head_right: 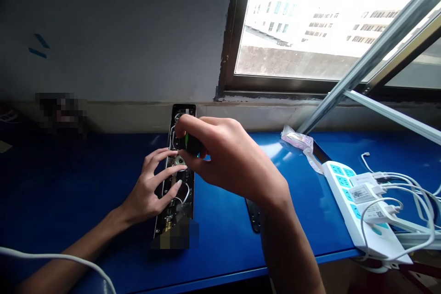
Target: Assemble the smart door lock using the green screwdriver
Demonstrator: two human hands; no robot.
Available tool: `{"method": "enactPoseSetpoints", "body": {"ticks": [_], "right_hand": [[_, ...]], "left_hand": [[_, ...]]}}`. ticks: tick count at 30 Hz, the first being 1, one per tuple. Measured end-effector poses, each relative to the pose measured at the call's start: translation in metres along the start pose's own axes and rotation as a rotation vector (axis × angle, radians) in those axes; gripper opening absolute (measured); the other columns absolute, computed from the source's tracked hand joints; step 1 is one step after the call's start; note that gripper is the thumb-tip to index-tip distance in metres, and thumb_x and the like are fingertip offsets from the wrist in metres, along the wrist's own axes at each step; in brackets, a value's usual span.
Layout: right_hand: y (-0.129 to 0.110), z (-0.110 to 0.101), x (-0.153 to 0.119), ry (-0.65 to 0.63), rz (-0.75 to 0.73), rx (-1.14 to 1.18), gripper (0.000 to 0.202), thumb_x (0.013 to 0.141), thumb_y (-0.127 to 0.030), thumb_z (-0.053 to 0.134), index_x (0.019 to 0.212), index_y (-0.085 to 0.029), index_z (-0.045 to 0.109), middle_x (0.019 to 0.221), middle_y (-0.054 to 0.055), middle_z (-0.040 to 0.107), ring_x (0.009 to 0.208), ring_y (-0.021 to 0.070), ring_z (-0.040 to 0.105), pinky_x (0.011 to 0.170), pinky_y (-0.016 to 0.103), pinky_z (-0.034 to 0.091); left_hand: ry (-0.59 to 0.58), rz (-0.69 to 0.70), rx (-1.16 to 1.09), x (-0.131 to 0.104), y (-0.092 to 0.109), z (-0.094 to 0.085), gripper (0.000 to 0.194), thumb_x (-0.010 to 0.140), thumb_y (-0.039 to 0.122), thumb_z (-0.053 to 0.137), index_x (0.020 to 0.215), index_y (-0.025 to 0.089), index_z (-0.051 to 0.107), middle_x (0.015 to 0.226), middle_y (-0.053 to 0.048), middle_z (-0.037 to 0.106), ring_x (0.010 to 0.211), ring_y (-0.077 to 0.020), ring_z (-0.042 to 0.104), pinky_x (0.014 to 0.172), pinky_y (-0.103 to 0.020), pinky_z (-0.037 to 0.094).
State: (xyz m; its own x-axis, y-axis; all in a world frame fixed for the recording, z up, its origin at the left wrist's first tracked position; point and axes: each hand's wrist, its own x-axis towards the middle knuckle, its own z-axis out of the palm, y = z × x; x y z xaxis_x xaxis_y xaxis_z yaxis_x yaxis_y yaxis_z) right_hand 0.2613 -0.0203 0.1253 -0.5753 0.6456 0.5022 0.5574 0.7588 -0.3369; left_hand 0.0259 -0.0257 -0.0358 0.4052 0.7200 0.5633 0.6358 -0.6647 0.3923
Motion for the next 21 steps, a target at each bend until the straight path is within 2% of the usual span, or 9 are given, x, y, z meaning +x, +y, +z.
{"method": "enactPoseSetpoints", "body": {"ticks": [5,12,15,19,21], "right_hand": [[0.002,0.012,0.005,-0.065,0.019,-0.005,0.014,0.093,-0.019,0.069,0.107,-0.019,0.066,0.091,0.001,0.072,0.074,0.0104,0.064,0.066,0.021,0.049],[0.0,0.019,0.007,-0.078,0.03,-0.041,0.012,0.093,-0.017,0.07,0.104,-0.019,0.065,0.09,0.001,0.072,0.073,0.0105,0.064,0.064,0.021,0.047],[-0.002,0.02,0.006,-0.067,0.037,-0.14,0.011,0.094,-0.025,0.071,0.101,-0.019,0.066,0.087,0.001,0.072,0.067,0.01,0.061,0.061,0.023,0.043],[-0.006,0.022,0.004,-0.05,0.046,-0.312,0.025,0.097,-0.042,0.069,0.093,-0.017,0.065,0.078,0.001,0.068,0.06,0.0098,0.056,0.055,0.025,0.036],[-0.008,0.022,0.004,-0.054,0.042,-0.346,0.029,0.1,-0.045,0.064,0.092,-0.017,0.065,0.076,0.001,0.067,0.059,0.0095,0.053,0.055,0.025,0.035]], "left_hand": [[-0.063,-0.006,-0.001,-0.006,0.005,0.003,0.044,0.093,0.02,0.064,0.136,0.027,0.064,0.16,-0.011,0.039,0.152,-0.0396,0.03,0.121,-0.065,0.035],[-0.058,-0.033,-0.011,-0.007,0.003,0.004,0.04,0.093,0.022,0.064,0.133,0.025,0.066,0.161,-0.011,0.039,0.152,-0.039,0.031,0.123,-0.063,0.034],[-0.053,-0.035,-0.011,-0.007,0.003,0.005,0.038,0.093,0.022,0.064,0.131,0.025,0.067,0.161,-0.011,0.039,0.152,-0.0388,0.032,0.123,-0.063,0.035],[-0.063,-0.041,-0.02,-0.007,0.004,0.004,0.037,0.094,0.021,0.063,0.13,0.023,0.067,0.16,-0.012,0.038,0.151,-0.038,0.032,0.123,-0.061,0.037],[-0.065,-0.042,-0.023,-0.007,0.004,0.004,0.036,0.093,0.021,0.063,0.129,0.024,0.068,0.16,-0.012,0.038,0.151,-0.0384,0.033,0.122,-0.062,0.037]]}}
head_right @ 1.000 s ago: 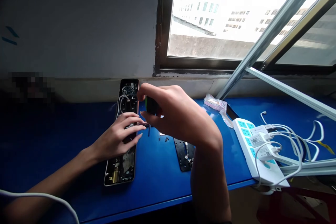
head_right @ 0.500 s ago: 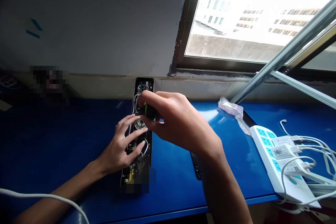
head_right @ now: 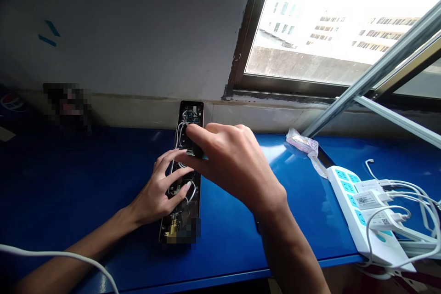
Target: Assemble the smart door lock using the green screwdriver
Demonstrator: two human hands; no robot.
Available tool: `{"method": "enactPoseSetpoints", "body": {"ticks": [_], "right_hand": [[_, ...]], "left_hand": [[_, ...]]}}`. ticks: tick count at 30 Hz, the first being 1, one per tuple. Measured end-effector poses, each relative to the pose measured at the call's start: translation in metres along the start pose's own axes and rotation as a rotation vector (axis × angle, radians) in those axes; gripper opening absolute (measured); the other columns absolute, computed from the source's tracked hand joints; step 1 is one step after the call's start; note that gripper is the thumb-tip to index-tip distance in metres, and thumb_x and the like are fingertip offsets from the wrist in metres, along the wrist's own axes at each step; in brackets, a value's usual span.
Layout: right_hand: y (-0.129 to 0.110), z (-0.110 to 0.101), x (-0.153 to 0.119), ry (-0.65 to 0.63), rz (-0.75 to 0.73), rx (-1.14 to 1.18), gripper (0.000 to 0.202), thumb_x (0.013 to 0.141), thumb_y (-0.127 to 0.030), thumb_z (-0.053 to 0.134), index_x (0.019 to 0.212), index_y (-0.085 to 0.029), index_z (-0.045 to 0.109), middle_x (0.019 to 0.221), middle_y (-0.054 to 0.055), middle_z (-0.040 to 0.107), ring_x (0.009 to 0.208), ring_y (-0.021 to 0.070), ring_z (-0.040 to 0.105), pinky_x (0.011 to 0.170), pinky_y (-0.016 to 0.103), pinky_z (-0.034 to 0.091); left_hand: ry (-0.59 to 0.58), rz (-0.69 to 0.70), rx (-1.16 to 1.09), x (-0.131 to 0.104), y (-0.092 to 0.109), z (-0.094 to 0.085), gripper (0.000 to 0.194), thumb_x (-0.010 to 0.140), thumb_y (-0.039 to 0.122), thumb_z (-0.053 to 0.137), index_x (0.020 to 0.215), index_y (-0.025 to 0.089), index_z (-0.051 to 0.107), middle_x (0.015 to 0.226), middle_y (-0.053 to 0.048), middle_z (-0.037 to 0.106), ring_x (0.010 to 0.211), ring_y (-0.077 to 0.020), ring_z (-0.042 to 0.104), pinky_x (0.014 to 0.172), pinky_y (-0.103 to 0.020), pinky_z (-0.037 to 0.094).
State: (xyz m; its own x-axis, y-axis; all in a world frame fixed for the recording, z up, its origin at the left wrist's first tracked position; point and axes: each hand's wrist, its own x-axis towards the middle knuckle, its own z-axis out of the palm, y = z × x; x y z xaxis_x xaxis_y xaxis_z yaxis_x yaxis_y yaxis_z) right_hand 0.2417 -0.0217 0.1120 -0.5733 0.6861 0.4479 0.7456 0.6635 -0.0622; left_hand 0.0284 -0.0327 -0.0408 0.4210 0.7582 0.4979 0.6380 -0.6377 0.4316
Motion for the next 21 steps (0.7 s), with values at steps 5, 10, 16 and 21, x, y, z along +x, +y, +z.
{"method": "enactPoseSetpoints", "body": {"ticks": [5,10,16,21], "right_hand": [[-0.0019,0.0014,-0.0009,0.024,-0.026,-0.035,0.036,0.1,-0.052,0.061,0.087,-0.018,0.063,0.069,-0.001,0.064,0.054,0.0085,0.045,0.054,0.027,0.03],[-0.0066,0.0021,-0.002,0.043,-0.003,-0.052,0.044,0.104,-0.056,0.051,0.085,-0.019,0.064,0.063,-0.001,0.062,0.052,0.0092,0.044,0.053,0.027,0.029],[-0.0083,-0.0037,-0.0054,-0.087,-0.061,0.117,0.024,0.104,-0.026,0.052,0.122,-0.019,0.067,0.095,0.007,0.075,0.066,0.012,0.061,0.059,0.026,0.042],[-0.006,-0.0061,-0.0047,-0.116,-0.059,0.226,0.04,0.093,-0.021,0.065,0.133,-0.023,0.063,0.105,0.007,0.074,0.076,0.0149,0.066,0.066,0.027,0.049]], "left_hand": [[0.02,-0.01,-0.007,-0.0004,0.0008,0.0004,0.037,0.093,0.02,0.064,0.13,0.024,0.066,0.161,-0.012,0.037,0.152,-0.0389,0.031,0.123,-0.064,0.035],[0.04,-0.078,-0.018,-0.0016,0.0009,0.0032,0.044,0.092,0.025,0.068,0.136,0.026,0.061,0.169,-0.011,0.023,0.158,-0.0408,0.019,0.126,-0.066,0.029],[-0.004,-0.106,-0.084,-0.0002,-0.0004,0.0023,0.051,0.091,0.026,0.069,0.141,0.025,0.058,0.174,-0.01,0.012,0.16,-0.0389,0.017,0.129,-0.061,0.027],[-0.006,-0.113,-0.069,-0.0014,0.0004,0.0007,0.055,0.091,0.026,0.07,0.144,0.027,0.057,0.174,-0.01,0.012,0.159,-0.0421,0.021,0.126,-0.064,0.034]]}}
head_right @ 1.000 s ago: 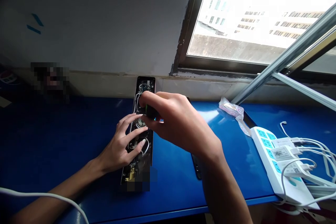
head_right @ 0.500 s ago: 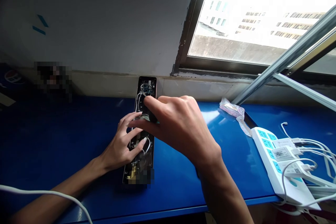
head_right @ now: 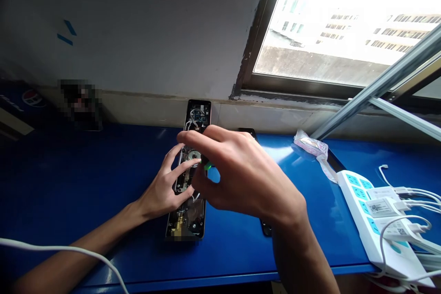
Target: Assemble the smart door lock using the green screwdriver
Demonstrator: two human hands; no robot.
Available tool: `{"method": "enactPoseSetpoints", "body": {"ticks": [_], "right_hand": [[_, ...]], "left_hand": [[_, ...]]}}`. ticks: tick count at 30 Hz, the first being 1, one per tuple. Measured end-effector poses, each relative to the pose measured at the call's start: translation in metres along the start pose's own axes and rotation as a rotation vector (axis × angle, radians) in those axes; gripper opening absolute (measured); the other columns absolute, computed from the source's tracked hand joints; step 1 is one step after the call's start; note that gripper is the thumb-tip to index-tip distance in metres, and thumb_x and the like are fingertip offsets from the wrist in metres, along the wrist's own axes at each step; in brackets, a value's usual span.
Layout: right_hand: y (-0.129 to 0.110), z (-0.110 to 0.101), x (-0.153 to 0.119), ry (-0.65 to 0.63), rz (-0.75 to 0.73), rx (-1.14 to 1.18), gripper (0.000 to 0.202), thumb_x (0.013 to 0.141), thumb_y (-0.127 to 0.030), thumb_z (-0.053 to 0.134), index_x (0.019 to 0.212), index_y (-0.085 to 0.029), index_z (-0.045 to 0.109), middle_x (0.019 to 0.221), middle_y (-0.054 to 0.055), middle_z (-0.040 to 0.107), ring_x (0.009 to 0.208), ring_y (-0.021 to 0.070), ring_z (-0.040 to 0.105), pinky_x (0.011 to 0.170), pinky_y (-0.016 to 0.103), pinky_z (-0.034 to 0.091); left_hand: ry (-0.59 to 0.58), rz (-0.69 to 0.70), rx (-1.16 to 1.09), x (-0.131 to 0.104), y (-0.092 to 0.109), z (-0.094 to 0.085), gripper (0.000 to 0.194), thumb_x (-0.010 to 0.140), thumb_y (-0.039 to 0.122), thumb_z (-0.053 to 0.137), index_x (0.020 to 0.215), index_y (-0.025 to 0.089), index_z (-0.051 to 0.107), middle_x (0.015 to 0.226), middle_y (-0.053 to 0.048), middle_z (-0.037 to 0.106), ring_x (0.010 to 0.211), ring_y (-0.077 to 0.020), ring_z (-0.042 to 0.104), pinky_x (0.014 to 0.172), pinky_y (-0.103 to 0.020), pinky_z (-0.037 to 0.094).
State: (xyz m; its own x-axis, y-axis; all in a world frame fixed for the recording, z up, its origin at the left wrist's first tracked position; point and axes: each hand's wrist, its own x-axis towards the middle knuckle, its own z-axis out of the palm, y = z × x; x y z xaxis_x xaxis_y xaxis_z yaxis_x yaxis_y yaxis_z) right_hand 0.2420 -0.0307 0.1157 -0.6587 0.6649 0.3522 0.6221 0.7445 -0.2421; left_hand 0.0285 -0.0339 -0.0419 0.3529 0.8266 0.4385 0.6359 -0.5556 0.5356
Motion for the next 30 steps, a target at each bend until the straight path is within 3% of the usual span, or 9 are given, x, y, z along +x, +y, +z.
{"method": "enactPoseSetpoints", "body": {"ticks": [4,7,9,13,16,18,22,27,30], "right_hand": [[0.004,0.002,0.003,0.055,0.038,-0.054,0.021,0.1,-0.031,0.062,0.114,-0.019,0.073,0.098,0.008,0.076,0.072,0.0138,0.066,0.065,0.027,0.049],[0.007,0.002,0.004,0.036,-0.009,0.028,0.037,0.094,-0.018,0.062,0.131,-0.022,0.066,0.111,0.007,0.075,0.082,0.0146,0.068,0.071,0.027,0.051],[0.01,0.002,0.004,0.045,-0.028,0.032,0.044,0.09,-0.02,0.067,0.134,-0.022,0.064,0.114,0.007,0.074,0.084,0.0157,0.068,0.072,0.028,0.051],[0.013,0.005,0.004,0.118,-0.026,-0.009,0.017,0.096,-0.027,0.065,0.109,-0.019,0.072,0.096,0.004,0.075,0.071,0.0116,0.063,0.065,0.026,0.048],[0.014,0.006,0.004,0.108,-0.048,0.031,0.033,0.091,-0.015,0.063,0.123,-0.02,0.068,0.105,0.005,0.075,0.075,0.0127,0.064,0.067,0.026,0.048],[0.013,0.005,0.004,0.102,-0.05,0.023,0.04,0.088,-0.019,0.067,0.128,-0.02,0.065,0.109,0.006,0.075,0.08,0.0153,0.066,0.07,0.028,0.049],[0.013,0.005,0.004,0.116,-0.024,-0.013,0.016,0.097,-0.026,0.063,0.109,-0.019,0.071,0.096,0.004,0.074,0.072,0.0123,0.063,0.065,0.026,0.047],[0.012,0.003,0.004,0.069,-0.05,0.041,0.042,0.087,-0.02,0.068,0.129,-0.02,0.064,0.108,0.006,0.075,0.082,0.0159,0.066,0.071,0.028,0.049],[0.012,0.003,0.004,0.081,-0.023,0.008,0.023,0.095,-0.028,0.066,0.116,-0.019,0.069,0.1,0.005,0.074,0.075,0.0132,0.063,0.066,0.027,0.047]], "left_hand": [[0.002,-0.002,-0.005,0.0,0.0,0.0,0.05,0.093,0.028,0.069,0.142,0.025,0.058,0.174,-0.01,0.013,0.16,-0.0396,0.02,0.129,-0.061,0.03],[0.006,0.0,-0.013,0.0,-0.001,0.001,0.05,0.094,0.028,0.067,0.143,0.027,0.057,0.174,-0.009,0.012,0.16,-0.038,0.019,0.129,-0.061,0.029],[0.005,-0.002,-0.016,0.0,-0.001,0.001,0.049,0.093,0.027,0.067,0.142,0.027,0.058,0.174,-0.009,0.013,0.16,-0.0385,0.019,0.129,-0.061,0.03],[0.001,-0.015,-0.015,0.001,-0.001,0.002,0.048,0.093,0.027,0.068,0.14,0.026,0.059,0.174,-0.009,0.014,0.16,-0.0389,0.02,0.128,-0.061,0.03],[0.01,-0.01,-0.015,0.001,-0.001,0.002,0.049,0.093,0.027,0.068,0.142,0.027,0.058,0.173,-0.008,0.015,0.16,-0.038,0.021,0.129,-0.06,0.031],[0.012,-0.006,-0.013,0.001,-0.002,0.002,0.049,0.093,0.027,0.068,0.141,0.027,0.058,0.173,-0.009,0.015,0.16,-0.0384,0.021,0.128,-0.06,0.031],[0.012,-0.007,-0.009,0.001,-0.002,0.003,0.048,0.093,0.027,0.068,0.14,0.026,0.059,0.173,-0.009,0.015,0.159,-0.0386,0.022,0.128,-0.06,0.031],[0.015,0.001,-0.004,0.001,-0.003,0.003,0.049,0.093,0.027,0.067,0.141,0.027,0.058,0.173,-0.009,0.015,0.159,-0.0392,0.021,0.127,-0.062,0.032],[0.014,-0.002,-0.004,0.001,-0.003,0.003,0.047,0.094,0.028,0.067,0.14,0.026,0.059,0.173,-0.009,0.015,0.159,-0.0393,0.022,0.127,-0.062,0.032]]}}
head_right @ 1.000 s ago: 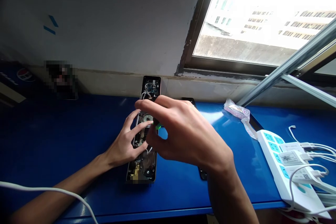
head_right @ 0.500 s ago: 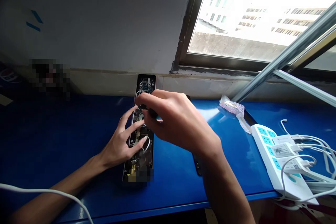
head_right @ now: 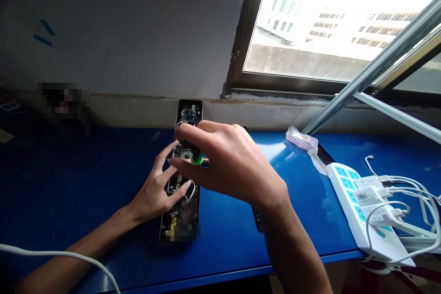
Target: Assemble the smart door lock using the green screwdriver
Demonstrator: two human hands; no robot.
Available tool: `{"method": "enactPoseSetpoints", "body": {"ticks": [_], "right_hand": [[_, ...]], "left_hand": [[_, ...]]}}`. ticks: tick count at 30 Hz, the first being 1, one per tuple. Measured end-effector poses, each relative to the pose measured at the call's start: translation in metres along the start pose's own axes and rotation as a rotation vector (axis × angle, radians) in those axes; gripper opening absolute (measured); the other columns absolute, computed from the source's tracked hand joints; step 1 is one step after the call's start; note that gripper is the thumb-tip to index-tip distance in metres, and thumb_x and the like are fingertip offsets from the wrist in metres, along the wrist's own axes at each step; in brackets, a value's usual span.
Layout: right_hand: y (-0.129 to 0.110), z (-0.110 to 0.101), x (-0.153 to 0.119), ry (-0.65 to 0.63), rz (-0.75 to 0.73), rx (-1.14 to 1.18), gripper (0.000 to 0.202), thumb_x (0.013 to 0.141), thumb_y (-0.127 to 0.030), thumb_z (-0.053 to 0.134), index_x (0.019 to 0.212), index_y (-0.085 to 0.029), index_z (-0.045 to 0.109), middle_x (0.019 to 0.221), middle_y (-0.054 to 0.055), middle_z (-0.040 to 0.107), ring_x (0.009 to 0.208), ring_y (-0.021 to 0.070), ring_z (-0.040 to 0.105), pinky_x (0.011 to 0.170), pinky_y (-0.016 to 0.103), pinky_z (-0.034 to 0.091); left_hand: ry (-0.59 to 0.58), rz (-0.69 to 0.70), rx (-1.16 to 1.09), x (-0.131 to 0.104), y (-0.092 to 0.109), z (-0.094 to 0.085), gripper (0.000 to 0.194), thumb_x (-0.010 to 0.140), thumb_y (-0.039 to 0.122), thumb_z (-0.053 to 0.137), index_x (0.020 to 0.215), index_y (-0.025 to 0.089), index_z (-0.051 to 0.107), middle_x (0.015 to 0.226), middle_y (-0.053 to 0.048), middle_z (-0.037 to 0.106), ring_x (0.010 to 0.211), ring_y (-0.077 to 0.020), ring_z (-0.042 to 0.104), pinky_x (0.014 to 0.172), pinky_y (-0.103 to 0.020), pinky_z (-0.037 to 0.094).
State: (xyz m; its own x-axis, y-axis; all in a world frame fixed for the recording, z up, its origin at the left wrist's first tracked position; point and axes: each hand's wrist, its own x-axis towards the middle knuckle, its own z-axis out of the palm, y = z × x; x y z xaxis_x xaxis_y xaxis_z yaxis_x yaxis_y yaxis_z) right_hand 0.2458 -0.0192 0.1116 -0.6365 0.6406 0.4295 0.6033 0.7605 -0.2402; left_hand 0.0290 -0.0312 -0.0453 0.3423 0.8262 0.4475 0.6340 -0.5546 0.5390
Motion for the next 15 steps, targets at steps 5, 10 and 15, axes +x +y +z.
{"method": "enactPoseSetpoints", "body": {"ticks": [5,10,15], "right_hand": [[0.0004,0.0,0.0005,-0.014,-0.001,0.034,0.035,0.089,-0.017,0.066,0.123,-0.02,0.065,0.103,0.004,0.073,0.077,0.0135,0.062,0.068,0.027,0.047],[0.0023,0.0029,0.0018,0.018,0.029,0.012,0.021,0.097,-0.024,0.063,0.116,-0.019,0.068,0.101,0.004,0.073,0.073,0.0113,0.061,0.064,0.025,0.047],[0.0032,-0.0013,-0.0001,0.133,-0.007,0.045,0.04,0.08,-0.006,0.064,0.119,-0.017,0.066,0.101,0.003,0.073,0.083,0.0145,0.067,0.075,0.027,0.054]], "left_hand": [[0.005,-0.005,0.008,-0.0011,-0.0001,-0.0005,0.049,0.093,0.028,0.068,0.142,0.027,0.059,0.173,-0.009,0.016,0.159,-0.0396,0.022,0.127,-0.062,0.032],[0.01,-0.005,0.01,-0.001,-0.0008,0.0006,0.05,0.093,0.027,0.069,0.141,0.027,0.059,0.173,-0.009,0.017,0.158,-0.0402,0.025,0.126,-0.062,0.034],[0.051,0.034,0.038,-0.0011,-0.0011,0.0017,0.047,0.094,0.027,0.068,0.14,0.027,0.061,0.171,-0.009,0.02,0.158,-0.0391,0.023,0.126,-0.064,0.032]]}}
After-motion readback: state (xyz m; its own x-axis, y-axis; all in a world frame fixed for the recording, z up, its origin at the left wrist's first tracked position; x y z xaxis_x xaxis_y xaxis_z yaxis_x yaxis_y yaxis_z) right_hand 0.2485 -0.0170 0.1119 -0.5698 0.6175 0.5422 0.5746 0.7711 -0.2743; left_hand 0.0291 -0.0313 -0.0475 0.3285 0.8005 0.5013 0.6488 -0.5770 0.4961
